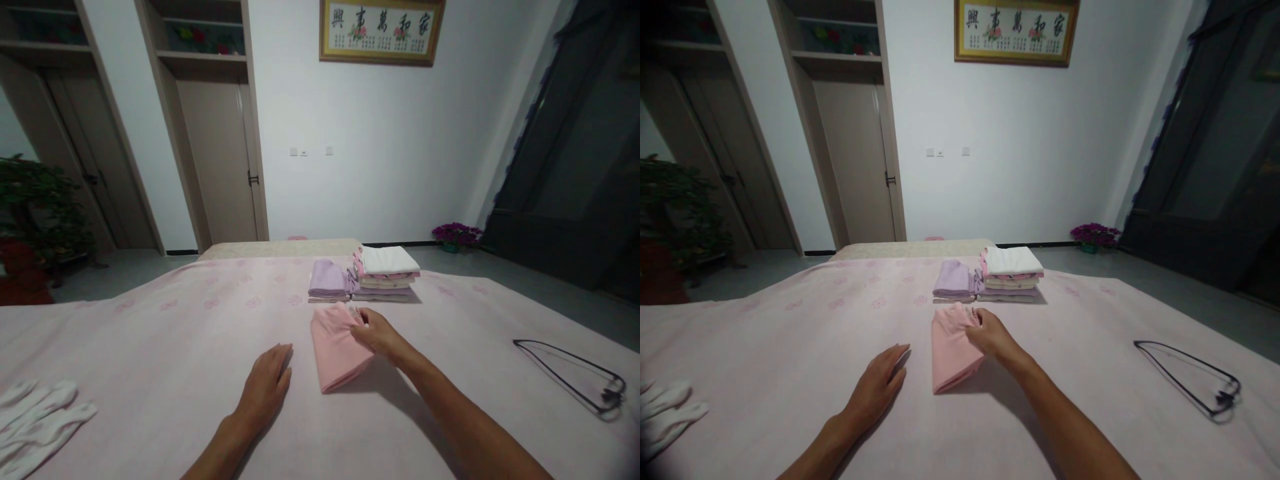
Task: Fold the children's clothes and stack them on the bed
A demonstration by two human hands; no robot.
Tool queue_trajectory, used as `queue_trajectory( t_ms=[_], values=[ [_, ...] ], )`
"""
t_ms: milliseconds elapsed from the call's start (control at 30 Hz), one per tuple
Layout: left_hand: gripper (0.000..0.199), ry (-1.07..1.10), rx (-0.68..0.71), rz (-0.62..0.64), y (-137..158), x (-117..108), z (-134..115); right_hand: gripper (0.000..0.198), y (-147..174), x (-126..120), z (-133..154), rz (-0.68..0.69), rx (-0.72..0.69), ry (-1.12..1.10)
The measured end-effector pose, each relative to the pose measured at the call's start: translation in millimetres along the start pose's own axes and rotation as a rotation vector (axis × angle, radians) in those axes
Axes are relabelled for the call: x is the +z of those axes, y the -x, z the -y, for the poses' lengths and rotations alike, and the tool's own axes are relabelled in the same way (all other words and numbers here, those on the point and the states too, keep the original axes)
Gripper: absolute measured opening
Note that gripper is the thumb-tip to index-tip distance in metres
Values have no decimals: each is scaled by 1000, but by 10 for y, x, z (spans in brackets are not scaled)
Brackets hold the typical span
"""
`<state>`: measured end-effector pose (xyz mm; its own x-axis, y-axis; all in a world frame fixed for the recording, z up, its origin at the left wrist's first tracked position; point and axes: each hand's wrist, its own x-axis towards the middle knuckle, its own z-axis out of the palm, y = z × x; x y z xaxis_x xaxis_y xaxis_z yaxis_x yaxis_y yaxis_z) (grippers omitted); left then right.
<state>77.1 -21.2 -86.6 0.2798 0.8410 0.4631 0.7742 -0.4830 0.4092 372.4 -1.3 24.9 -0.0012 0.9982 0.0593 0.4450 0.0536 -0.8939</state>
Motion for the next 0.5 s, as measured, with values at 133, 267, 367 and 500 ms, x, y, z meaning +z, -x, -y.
queue_trajectory(
  t_ms=[133,267,367,500],
  values=[
    [45,1,-1,13,-30,0,-22,21,-349,26,477,61,-95,-171],
    [45,22,-7,7,-41,9,-8,26,-966,31,807,-109,-149,-375],
    [44,16,-5,9,-40,29,21,29,-1448,3,871,-209,-133,-389],
    [44,5,4,0,-31,47,43,33,-1795,41,609,-285,-54,-288]
  ],
)
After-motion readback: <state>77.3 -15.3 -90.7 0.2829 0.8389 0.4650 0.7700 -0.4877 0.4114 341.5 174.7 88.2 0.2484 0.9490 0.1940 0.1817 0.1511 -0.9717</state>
